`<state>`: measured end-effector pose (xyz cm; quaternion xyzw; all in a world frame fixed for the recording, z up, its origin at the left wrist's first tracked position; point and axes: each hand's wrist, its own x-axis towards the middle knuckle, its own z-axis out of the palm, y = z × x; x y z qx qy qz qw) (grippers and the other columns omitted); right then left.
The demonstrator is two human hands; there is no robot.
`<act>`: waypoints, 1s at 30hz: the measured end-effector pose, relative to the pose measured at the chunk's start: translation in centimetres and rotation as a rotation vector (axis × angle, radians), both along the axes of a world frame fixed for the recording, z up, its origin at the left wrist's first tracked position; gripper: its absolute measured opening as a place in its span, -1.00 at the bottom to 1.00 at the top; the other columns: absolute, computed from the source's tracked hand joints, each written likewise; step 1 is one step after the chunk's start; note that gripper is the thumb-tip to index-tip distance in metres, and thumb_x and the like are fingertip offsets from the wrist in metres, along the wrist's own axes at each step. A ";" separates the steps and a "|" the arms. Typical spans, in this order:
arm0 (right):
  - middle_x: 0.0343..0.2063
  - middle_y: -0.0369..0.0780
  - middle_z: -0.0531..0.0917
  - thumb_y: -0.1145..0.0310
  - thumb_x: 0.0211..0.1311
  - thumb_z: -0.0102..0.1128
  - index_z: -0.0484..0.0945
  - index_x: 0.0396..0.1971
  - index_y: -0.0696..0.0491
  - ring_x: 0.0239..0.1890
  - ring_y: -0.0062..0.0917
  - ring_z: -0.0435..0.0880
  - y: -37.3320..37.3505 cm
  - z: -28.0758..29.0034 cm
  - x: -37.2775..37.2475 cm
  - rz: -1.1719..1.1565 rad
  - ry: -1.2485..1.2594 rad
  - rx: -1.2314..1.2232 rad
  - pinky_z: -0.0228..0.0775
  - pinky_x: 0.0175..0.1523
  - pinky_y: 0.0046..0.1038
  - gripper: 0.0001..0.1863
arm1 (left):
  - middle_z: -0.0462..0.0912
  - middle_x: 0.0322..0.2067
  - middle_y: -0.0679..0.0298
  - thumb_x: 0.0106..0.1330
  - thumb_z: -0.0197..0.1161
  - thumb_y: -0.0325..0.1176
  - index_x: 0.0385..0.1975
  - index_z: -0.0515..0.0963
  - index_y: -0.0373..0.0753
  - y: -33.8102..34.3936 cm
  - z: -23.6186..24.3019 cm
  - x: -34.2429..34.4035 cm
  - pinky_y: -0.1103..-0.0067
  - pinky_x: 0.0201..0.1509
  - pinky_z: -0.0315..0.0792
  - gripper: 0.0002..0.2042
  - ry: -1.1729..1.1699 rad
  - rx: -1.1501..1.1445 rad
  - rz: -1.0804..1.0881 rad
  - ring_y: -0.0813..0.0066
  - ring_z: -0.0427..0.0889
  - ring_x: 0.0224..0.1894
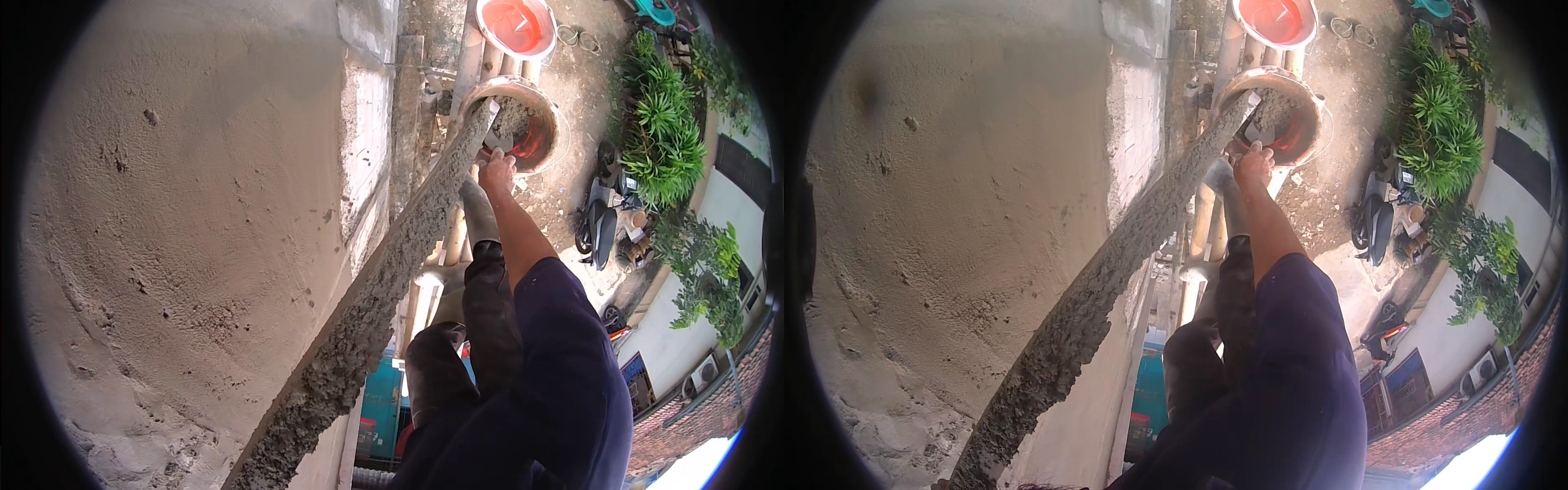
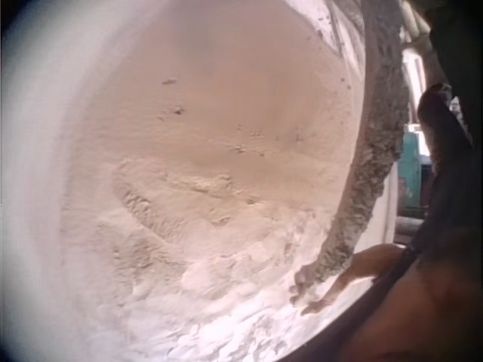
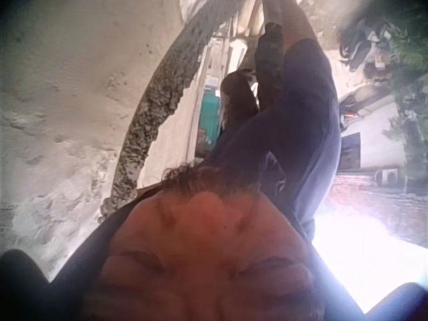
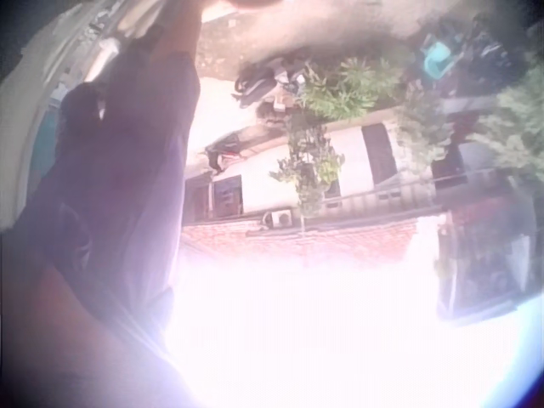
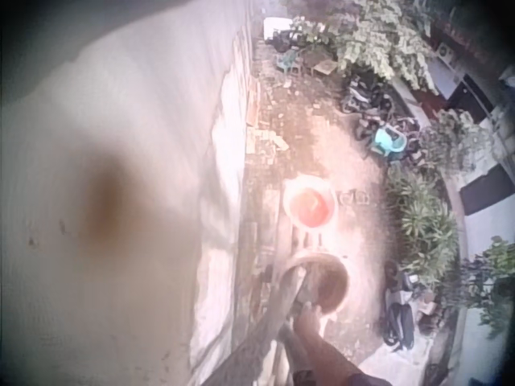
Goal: The person uses a long wooden straightedge to smooth and level wet cement plaster on a vertical wall. They repeatedly scrape the tool across the surface to remove excess material and create a flat finish.
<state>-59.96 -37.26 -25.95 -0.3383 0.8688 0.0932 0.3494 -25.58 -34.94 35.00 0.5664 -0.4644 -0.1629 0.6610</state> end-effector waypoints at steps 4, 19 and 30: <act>0.10 0.06 0.55 -0.04 0.22 0.18 0.54 0.10 0.17 0.21 -0.01 0.48 -2.6 -3.9 -2.0 -0.010 -0.069 0.167 0.43 0.20 -0.11 -0.38 | 0.56 -0.10 0.09 0.29 0.24 -0.05 0.01 0.51 -0.18 -0.2 -0.8 0.0 0.32 -0.01 0.44 -0.59 -0.036 0.054 0.000 0.28 0.54 -0.04; -0.04 0.16 0.61 -0.07 0.46 -0.07 0.31 0.26 0.09 0.01 0.09 0.60 10.0 19.9 -7.8 0.054 -0.109 -0.181 0.41 0.09 -0.02 -0.40 | 0.49 -0.07 0.07 0.31 0.21 -0.11 0.08 0.43 -0.22 1.6 4.2 1.2 0.29 0.05 0.40 -0.57 0.062 -0.059 -0.056 0.23 0.50 0.01; 0.02 0.11 0.61 -0.11 0.39 -0.04 0.45 0.20 0.04 0.12 -0.05 0.58 1.9 9.9 -4.1 -0.239 -0.180 -0.068 0.39 0.19 -0.12 -0.40 | 0.44 -0.05 0.05 0.32 0.18 -0.15 0.12 0.36 -0.25 2.2 6.0 0.3 0.27 0.10 0.37 -0.55 0.030 -0.097 -0.151 0.20 0.47 0.04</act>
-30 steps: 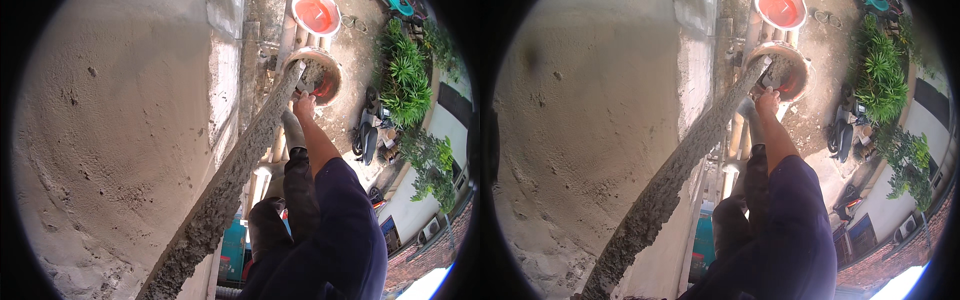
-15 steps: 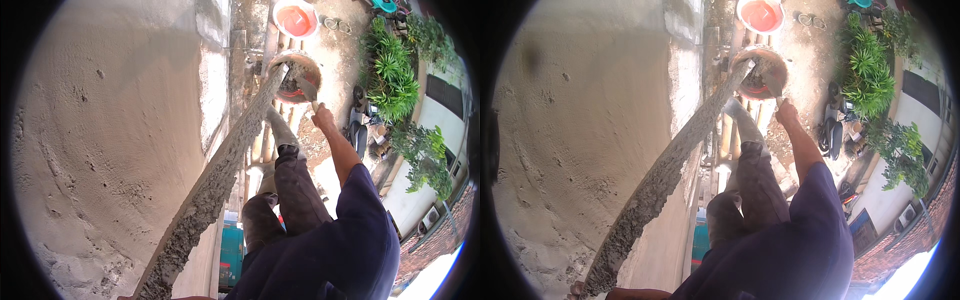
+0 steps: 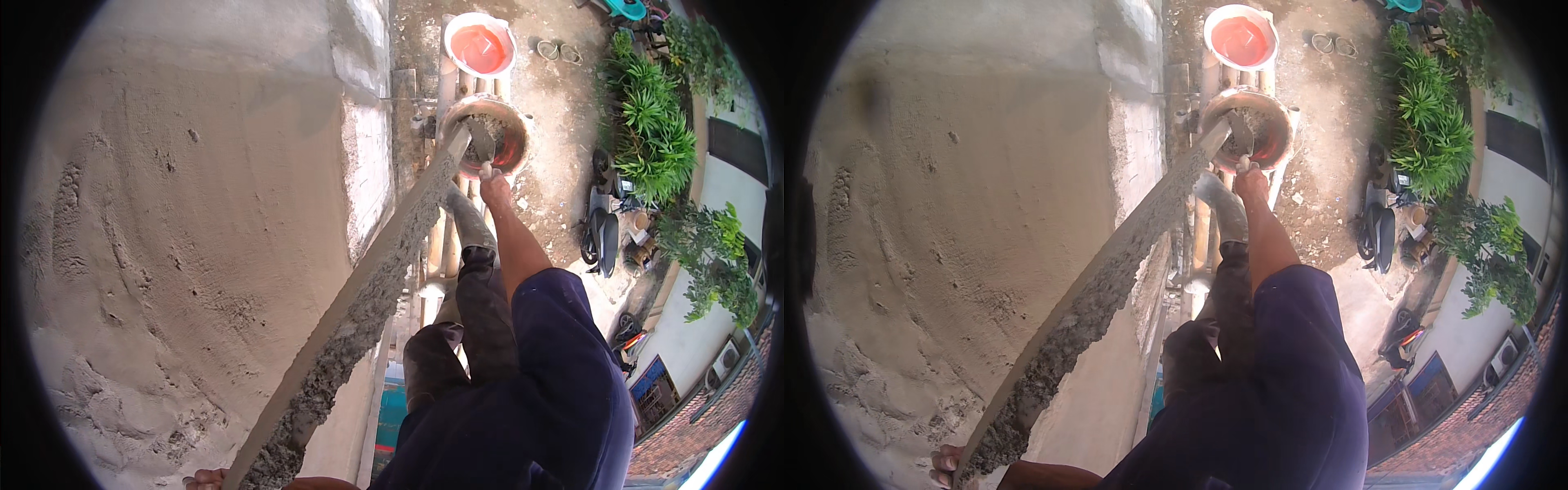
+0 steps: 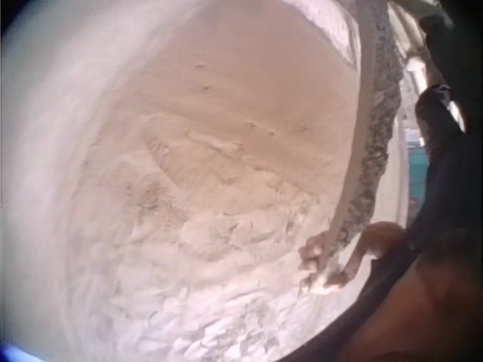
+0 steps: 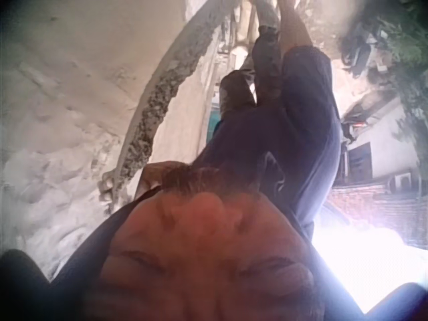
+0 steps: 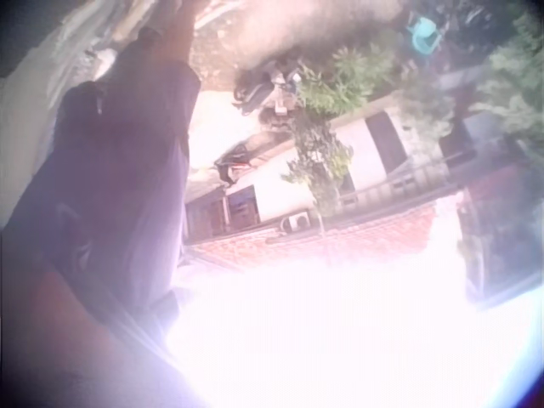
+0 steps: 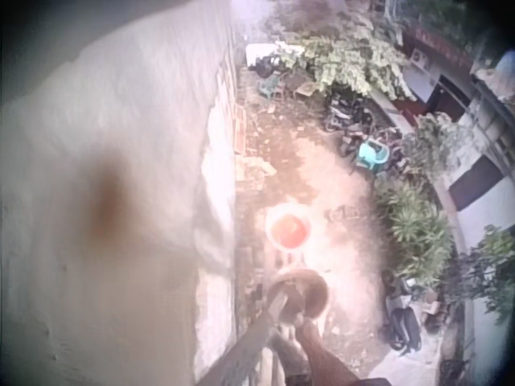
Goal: The person uses a long wooden straightedge to smooth and level wet cement plaster on a vertical wall. They repeatedly scrape the tool across the surface to remove excess material and create a flat finish.
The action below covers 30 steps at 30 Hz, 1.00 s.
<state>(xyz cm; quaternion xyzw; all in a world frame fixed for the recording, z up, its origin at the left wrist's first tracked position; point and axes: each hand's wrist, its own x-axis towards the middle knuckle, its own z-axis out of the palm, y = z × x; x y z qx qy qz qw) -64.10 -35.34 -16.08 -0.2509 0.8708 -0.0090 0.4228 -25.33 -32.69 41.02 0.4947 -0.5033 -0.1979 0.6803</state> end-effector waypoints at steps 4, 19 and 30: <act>-0.30 0.09 0.70 -0.11 0.39 0.02 0.51 0.01 0.17 -0.13 -0.01 0.69 1.5 2.7 -2.4 0.090 0.072 -0.151 0.47 -0.04 -0.04 -0.41 | 0.42 -0.04 0.04 0.32 0.18 -0.17 0.14 0.34 -0.26 0.4 0.7 -0.6 0.26 0.12 0.36 -0.54 0.010 -0.029 -0.039 0.18 0.46 0.05; -0.17 -0.13 0.59 0.26 0.09 0.44 0.46 0.19 0.06 -0.25 -0.30 0.67 14.3 52.0 11.0 0.517 -0.570 -1.225 0.60 -0.23 -0.33 -0.37 | 0.42 -0.20 0.19 0.44 -0.16 0.31 0.18 0.21 -0.27 -1.9 4.9 -10.5 0.47 -0.12 0.50 -0.31 -0.407 -0.058 0.316 0.34 0.48 -0.21; 0.05 0.10 0.58 0.25 0.38 0.14 0.38 0.25 0.13 0.06 0.02 0.59 11.9 30.7 6.8 0.229 -0.215 -0.890 0.42 0.13 -0.16 -0.50 | 0.41 -0.25 0.12 0.49 -0.10 0.18 0.09 0.23 -0.28 -1.5 5.5 -11.7 0.47 -0.10 0.49 -0.44 -0.437 -0.132 0.097 0.36 0.48 -0.21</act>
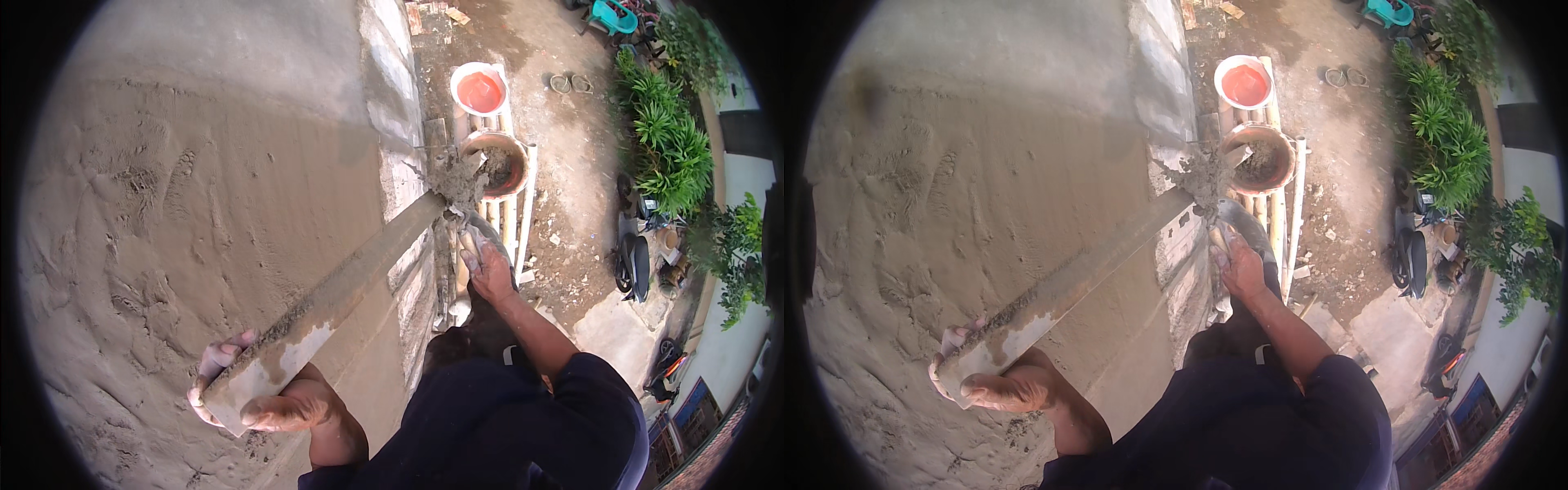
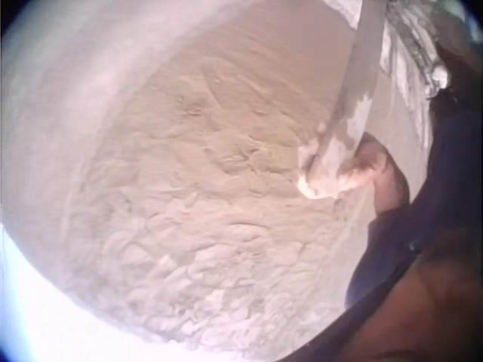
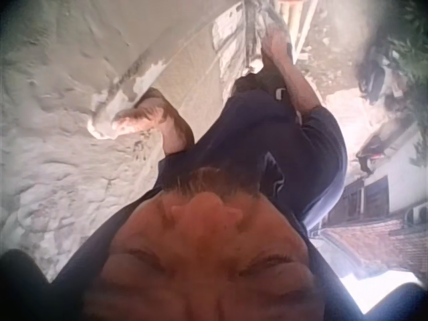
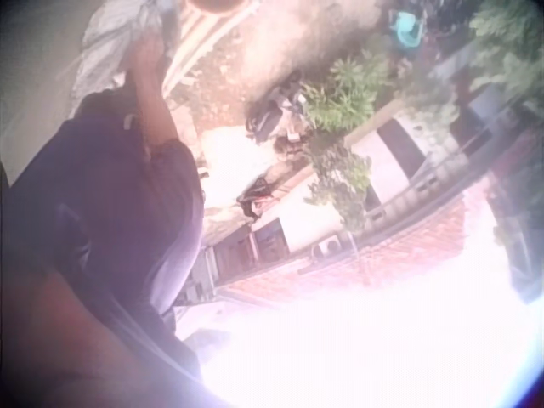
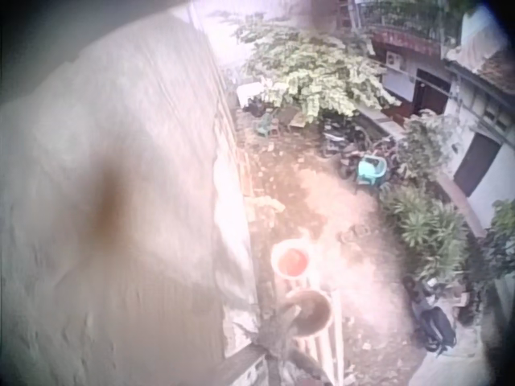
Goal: The person uses a long wooden straightedge to smooth and level wet cement plaster on a vertical wall. They repeatedly scrape the tool across the surface to remove excess material and create a flat finish.
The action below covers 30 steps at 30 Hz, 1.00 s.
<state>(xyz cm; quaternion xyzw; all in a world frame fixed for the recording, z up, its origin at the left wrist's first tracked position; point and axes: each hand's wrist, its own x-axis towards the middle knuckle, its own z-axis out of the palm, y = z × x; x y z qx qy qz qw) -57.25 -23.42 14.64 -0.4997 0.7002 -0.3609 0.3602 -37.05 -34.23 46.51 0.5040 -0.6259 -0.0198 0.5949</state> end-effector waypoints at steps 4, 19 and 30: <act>-0.03 0.12 0.62 0.03 0.35 0.11 0.40 0.24 0.08 0.08 0.00 0.58 -4.2 -12.9 -4.2 -0.094 0.058 0.531 0.41 0.17 -0.14 -0.42 | 0.38 -0.19 0.14 0.46 -0.05 0.19 0.17 0.20 -0.22 0.7 -0.3 0.8 0.46 -0.14 0.47 -0.41 0.026 0.018 0.028 0.34 0.45 -0.18; -0.01 -0.03 0.58 0.50 0.17 0.30 0.42 0.26 0.07 -0.06 -0.12 0.64 2.3 9.1 0.0 0.161 0.180 -0.204 0.54 0.01 -0.28 -0.40 | 0.37 0.00 0.08 0.41 -0.26 0.37 0.15 0.22 -0.25 1.1 1.9 2.3 0.26 0.19 0.37 -0.28 0.385 0.189 -0.020 0.20 0.51 0.01; 0.01 0.05 0.57 0.38 0.26 0.24 0.39 0.23 0.20 -0.04 -0.13 0.62 -2.6 22.7 4.7 0.389 0.033 -0.417 0.52 -0.04 -0.24 -0.45 | 0.19 0.34 -0.05 0.44 -0.25 0.32 0.21 0.16 -0.22 4.3 2.6 4.7 0.17 0.29 0.27 -0.32 0.266 0.260 -0.036 0.13 0.46 0.17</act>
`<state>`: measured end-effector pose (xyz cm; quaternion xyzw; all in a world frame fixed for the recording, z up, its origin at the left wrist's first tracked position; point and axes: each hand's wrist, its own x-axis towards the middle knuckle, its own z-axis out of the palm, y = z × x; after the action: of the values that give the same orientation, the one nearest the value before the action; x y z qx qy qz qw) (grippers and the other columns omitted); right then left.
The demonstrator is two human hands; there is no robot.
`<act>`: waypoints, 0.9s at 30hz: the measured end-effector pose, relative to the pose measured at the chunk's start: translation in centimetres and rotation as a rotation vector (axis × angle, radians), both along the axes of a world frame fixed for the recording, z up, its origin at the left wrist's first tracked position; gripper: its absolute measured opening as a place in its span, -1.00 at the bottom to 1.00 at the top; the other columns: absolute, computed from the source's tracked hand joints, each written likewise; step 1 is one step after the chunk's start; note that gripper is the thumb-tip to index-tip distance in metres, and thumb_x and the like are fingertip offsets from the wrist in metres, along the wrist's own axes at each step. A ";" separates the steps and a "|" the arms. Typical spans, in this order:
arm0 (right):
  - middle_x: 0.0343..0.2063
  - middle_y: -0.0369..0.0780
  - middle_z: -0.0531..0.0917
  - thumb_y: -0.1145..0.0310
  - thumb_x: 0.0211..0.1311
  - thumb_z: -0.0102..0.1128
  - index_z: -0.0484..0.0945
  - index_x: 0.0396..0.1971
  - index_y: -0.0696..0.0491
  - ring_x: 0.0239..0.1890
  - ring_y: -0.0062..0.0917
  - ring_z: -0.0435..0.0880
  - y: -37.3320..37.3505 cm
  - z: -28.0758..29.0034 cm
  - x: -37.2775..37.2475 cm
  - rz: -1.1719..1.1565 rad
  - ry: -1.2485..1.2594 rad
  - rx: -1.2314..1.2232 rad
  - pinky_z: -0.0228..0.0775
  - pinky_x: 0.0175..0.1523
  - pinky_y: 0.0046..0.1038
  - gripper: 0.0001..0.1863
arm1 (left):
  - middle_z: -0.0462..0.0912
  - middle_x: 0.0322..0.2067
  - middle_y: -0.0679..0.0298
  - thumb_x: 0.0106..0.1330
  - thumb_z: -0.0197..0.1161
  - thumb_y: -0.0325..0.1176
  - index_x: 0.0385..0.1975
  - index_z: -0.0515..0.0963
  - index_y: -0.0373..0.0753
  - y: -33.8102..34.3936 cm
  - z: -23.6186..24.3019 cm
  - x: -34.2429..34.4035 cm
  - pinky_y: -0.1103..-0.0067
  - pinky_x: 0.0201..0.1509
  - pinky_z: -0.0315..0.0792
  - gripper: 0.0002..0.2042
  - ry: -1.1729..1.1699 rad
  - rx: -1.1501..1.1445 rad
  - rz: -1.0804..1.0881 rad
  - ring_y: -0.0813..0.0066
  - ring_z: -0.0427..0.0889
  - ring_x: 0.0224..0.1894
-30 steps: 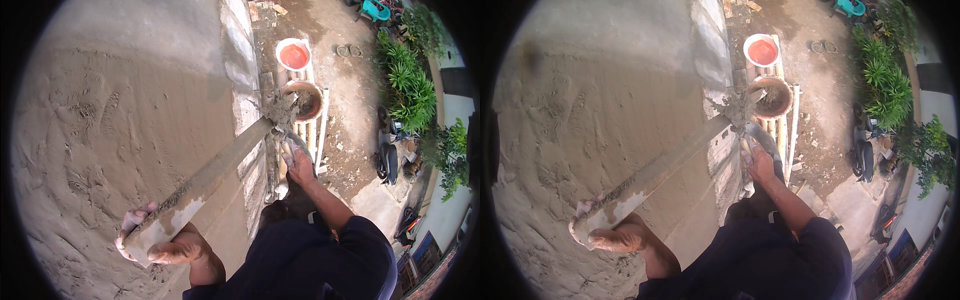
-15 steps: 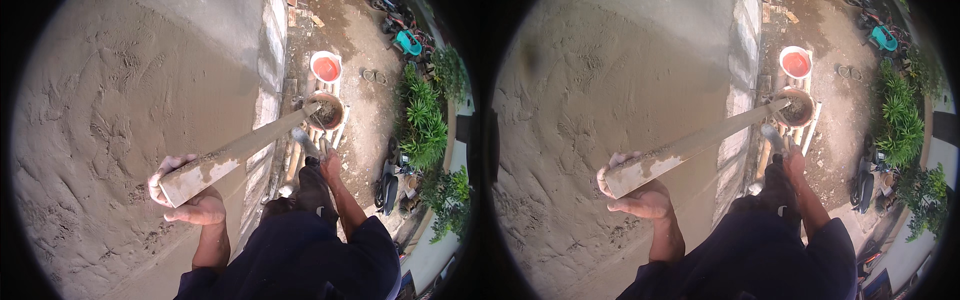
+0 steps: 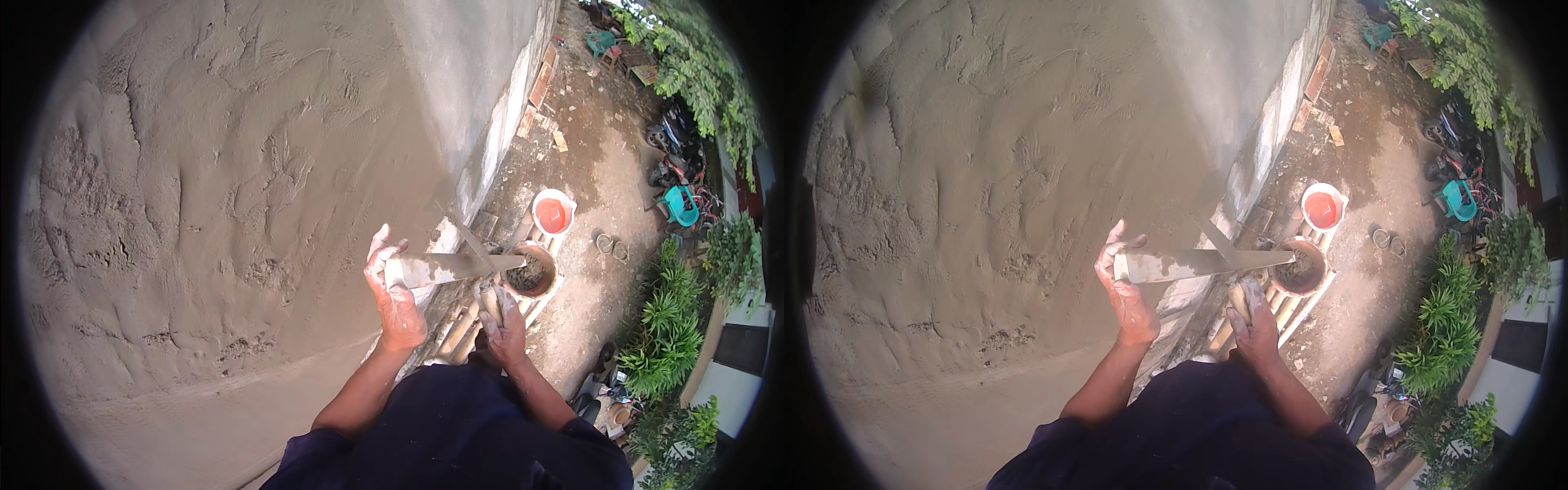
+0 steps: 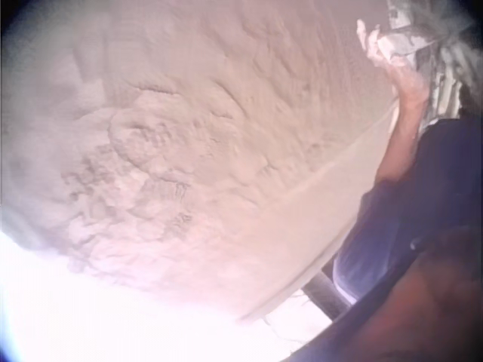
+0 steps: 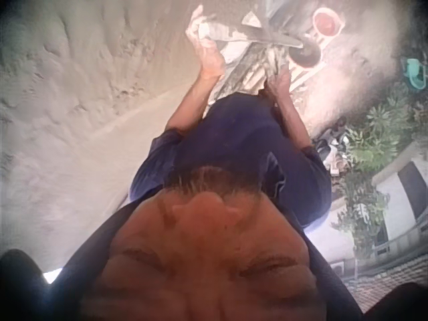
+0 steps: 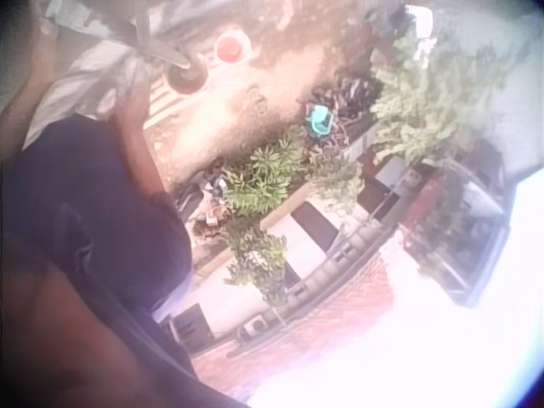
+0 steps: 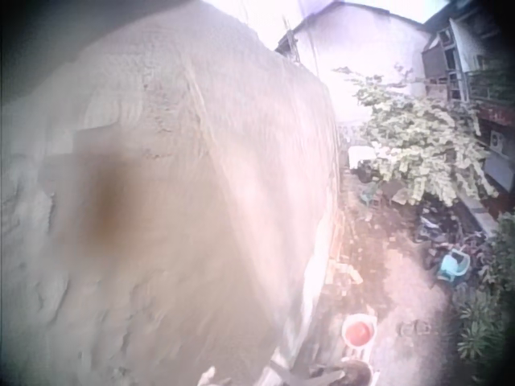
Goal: The person uses a long wooden straightedge to smooth and level wet cement plaster on a vertical wall. They repeatedly scrape the tool across the surface to remove excess material and create a flat finish.
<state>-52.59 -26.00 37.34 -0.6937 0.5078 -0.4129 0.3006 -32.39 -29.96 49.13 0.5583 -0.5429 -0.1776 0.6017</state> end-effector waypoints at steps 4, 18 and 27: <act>-0.21 -0.03 0.65 0.36 0.27 0.20 0.40 0.19 0.20 -0.30 -0.19 0.66 1.0 -9.8 -3.7 -0.163 -0.256 0.566 0.51 -0.19 -0.21 -0.50 | 0.31 0.26 -0.11 0.36 -0.09 0.37 0.16 0.16 -0.22 4.0 -1.7 2.2 0.15 0.22 0.35 -0.28 0.227 0.004 0.039 0.09 0.52 0.10; -0.59 -0.23 0.51 0.35 0.34 0.00 0.52 -0.29 0.03 -0.72 -0.50 0.46 -9.2 -29.5 -12.4 -0.761 -0.674 1.392 0.34 -0.67 -0.48 -0.87 | 0.50 0.08 -0.04 0.20 0.44 -0.24 0.08 0.16 -0.14 14.9 -4.1 6.0 0.27 0.21 0.43 -0.40 0.543 0.116 0.261 0.20 0.56 0.08; -0.58 -0.23 0.49 0.31 0.34 -0.08 0.49 -0.32 -0.07 -0.70 -0.48 0.45 -8.5 -33.6 -15.2 -1.178 -0.845 1.402 0.41 -0.65 -0.46 -0.86 | 0.60 -0.07 0.01 0.16 0.37 -0.49 -0.01 0.29 -0.19 13.6 -3.0 6.0 0.33 0.17 0.42 -0.55 0.611 0.237 0.306 0.28 0.57 0.03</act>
<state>-67.77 -34.51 3.79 0.2042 0.7498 -0.3161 0.5443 -26.37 -16.31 46.09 0.6202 -0.2237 -0.3056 0.6869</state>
